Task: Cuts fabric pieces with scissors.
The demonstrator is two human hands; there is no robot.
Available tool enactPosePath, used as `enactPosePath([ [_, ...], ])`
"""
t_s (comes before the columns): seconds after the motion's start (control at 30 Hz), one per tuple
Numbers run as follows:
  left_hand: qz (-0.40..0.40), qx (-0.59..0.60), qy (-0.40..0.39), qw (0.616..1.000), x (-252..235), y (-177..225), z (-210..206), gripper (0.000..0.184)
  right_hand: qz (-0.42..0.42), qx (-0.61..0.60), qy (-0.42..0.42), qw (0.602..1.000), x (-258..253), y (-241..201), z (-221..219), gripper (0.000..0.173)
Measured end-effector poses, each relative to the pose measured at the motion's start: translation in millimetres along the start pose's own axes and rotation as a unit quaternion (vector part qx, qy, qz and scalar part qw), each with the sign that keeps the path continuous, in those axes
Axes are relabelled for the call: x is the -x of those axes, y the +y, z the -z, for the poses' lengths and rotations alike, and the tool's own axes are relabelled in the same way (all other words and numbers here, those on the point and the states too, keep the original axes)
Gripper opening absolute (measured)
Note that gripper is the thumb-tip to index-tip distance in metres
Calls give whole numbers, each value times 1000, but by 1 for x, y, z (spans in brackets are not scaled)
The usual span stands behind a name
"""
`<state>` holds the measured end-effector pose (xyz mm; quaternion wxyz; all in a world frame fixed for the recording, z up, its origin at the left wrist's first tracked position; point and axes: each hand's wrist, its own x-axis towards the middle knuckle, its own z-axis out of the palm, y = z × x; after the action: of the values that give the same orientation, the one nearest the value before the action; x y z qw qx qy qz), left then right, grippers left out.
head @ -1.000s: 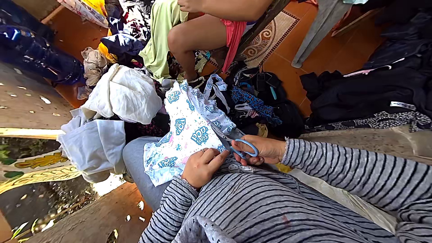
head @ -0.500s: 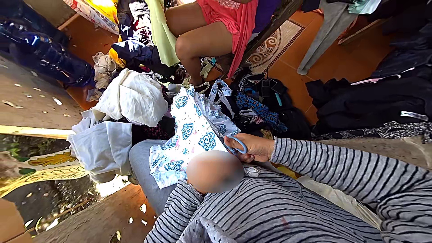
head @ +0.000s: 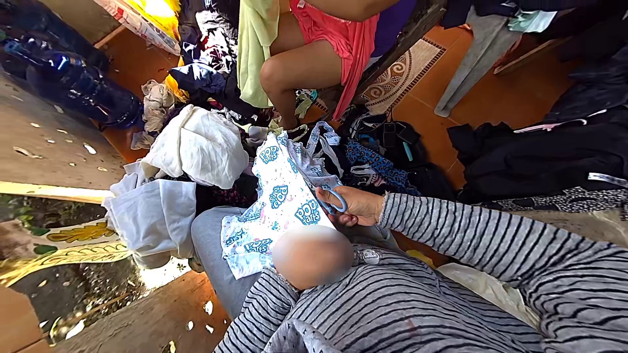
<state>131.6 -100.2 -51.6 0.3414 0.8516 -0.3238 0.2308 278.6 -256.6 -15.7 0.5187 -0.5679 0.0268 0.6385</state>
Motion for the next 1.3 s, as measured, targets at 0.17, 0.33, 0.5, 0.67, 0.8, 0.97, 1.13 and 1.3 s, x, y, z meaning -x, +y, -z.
enactPosePath([
  [0.17,-7,5,-1,1000,1,1,0,18,-1,2,13,1000,-3,-5,-2,48],
  [0.33,-14,18,-7,1000,0,0,1,19,9,5,12,1000,-6,-11,-4,48],
  [0.5,-16,19,-8,1000,-1,0,1,19,-1,-3,14,1000,-15,-19,-2,51],
  [0.67,39,32,7,999,4,-4,1,15,3,-17,-2,1000,-15,-14,-2,52],
  [0.8,278,-52,13,959,13,-9,15,54,28,152,-132,979,14,-10,32,49],
  [0.97,423,-122,-62,896,57,-28,36,77,118,313,-53,941,41,-6,78,18],
  [1.13,369,-84,90,921,65,-41,46,18,257,371,178,875,-4,15,49,53],
  [1.3,323,36,191,926,60,-29,79,21,272,414,203,845,-12,9,37,20],
])
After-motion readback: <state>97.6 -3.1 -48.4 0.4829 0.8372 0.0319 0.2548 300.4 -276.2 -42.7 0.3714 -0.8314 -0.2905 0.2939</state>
